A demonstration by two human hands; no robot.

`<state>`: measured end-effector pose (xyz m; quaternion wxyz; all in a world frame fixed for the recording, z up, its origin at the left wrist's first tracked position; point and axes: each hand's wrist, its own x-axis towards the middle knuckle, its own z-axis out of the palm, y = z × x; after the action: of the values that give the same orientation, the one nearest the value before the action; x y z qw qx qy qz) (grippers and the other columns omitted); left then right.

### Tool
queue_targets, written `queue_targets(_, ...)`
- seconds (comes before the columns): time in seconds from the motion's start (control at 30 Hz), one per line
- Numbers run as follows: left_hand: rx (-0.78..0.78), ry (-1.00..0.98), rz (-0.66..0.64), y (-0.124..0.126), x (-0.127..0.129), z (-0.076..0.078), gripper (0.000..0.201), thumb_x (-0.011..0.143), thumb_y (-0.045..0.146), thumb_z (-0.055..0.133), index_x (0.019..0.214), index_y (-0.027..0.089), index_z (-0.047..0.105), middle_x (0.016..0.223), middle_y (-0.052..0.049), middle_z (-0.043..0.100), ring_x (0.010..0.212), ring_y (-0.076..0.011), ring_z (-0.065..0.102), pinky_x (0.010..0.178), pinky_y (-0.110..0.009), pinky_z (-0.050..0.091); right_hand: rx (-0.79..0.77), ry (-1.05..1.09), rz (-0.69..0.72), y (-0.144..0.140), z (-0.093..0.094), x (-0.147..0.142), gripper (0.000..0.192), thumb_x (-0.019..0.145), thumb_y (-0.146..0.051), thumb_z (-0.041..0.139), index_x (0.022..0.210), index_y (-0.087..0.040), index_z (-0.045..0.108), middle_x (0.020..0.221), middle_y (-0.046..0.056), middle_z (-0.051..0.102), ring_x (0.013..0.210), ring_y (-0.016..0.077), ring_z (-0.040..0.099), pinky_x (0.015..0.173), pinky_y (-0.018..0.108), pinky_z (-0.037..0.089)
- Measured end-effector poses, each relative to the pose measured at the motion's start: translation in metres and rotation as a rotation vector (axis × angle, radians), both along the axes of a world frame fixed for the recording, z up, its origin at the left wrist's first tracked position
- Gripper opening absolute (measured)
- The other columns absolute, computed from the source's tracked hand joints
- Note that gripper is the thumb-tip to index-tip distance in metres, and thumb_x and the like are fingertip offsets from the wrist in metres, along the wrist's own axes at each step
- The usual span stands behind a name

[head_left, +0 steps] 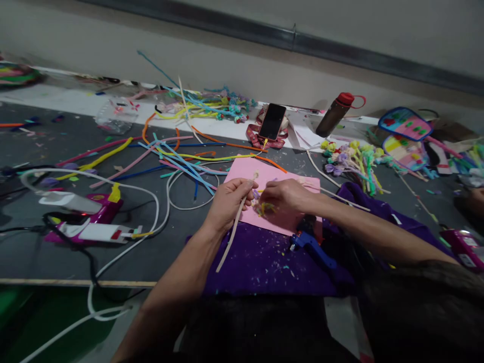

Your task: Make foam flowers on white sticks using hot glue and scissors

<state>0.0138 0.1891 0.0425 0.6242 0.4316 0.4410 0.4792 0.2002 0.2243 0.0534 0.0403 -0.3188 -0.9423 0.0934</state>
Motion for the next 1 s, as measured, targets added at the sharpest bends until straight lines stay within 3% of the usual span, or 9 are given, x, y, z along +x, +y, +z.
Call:
queue_targets(0.27,-0.011,-0.032,0.032,0.001,0.0,0.002,0.021,0.072,0.034,0.061,0.075,0.013,0.062,0.056,0.003,0.05,0.043,-0.003,0.042,0.041,-0.015,0.031,-0.031,-0.093,0.133,0.01,-0.013,-0.025,0.013,0.078,-0.017,0.05,0.081,-0.017,0.063,0.08,0.004,0.062,0.059,0.0107,0.047,0.05,0.026,0.021)
queue_targets(0.5,-0.001,-0.02,0.036,0.001,-0.001,0.001,0.024,0.072,0.036,0.061,0.076,0.013,0.063,0.056,0.003,0.052,0.042,-0.0037,0.044,0.04,-0.015,0.032,-0.136,0.099,-0.039,0.013,-0.008,-0.017,0.012,0.082,-0.018,0.047,0.088,-0.013,0.057,0.08,0.004,0.061,0.063,0.0104,0.051,0.056,0.022,0.034)
queue_targets(0.57,0.001,-0.023,0.023,0.0,0.0,0.0,0.024,0.072,0.037,0.061,0.077,0.013,0.063,0.055,0.004,0.052,0.042,-0.0036,0.044,0.04,-0.015,0.033,-0.28,0.242,-0.117,0.014,-0.004,-0.01,0.014,0.084,-0.019,0.044,0.092,-0.013,0.055,0.077,0.003,0.06,0.062,0.0092,0.053,0.054,0.02,0.038)
queue_targets(0.7,-0.017,-0.042,-0.027,-0.001,0.002,-0.001,0.026,0.072,0.037,0.061,0.079,0.012,0.064,0.053,0.003,0.053,0.042,-0.0039,0.045,0.041,-0.015,0.033,-0.789,0.677,-0.321,0.012,0.001,0.005,0.019,0.079,-0.023,0.055,0.096,-0.016,0.058,0.074,0.0,0.059,0.05,0.0065,0.049,0.044,0.019,0.039)
queue_targets(0.77,-0.055,-0.072,-0.058,-0.001,0.003,-0.001,0.026,0.072,0.036,0.062,0.08,0.011,0.064,0.053,0.002,0.054,0.042,-0.0042,0.046,0.04,-0.015,0.034,-0.928,0.807,-0.375,0.008,0.002,0.011,0.018,0.075,-0.022,0.06,0.092,-0.016,0.061,0.072,-0.001,0.059,0.048,0.0059,0.049,0.042,0.018,0.039)
queue_targets(0.87,-0.121,-0.127,-0.103,0.0,0.005,0.002,0.026,0.07,0.035,0.064,0.081,0.011,0.063,0.054,0.001,0.057,0.041,-0.0047,0.048,0.039,-0.015,0.035,-1.016,0.916,-0.419,0.0,0.003,0.015,0.018,0.072,-0.021,0.063,0.089,-0.017,0.062,0.068,-0.001,0.06,0.048,0.006,0.051,0.042,0.017,0.039)
queue_targets(1.0,-0.197,-0.165,-0.131,0.0,0.012,0.008,0.025,0.068,0.03,0.068,0.082,0.01,0.063,0.056,0.0,0.06,0.042,-0.0062,0.052,0.039,-0.015,0.038,-0.934,0.977,-0.42,-0.009,0.006,0.019,0.015,0.07,-0.021,0.065,0.084,-0.016,0.063,0.061,-0.002,0.06,0.047,0.0066,0.052,0.041,0.017,0.039)
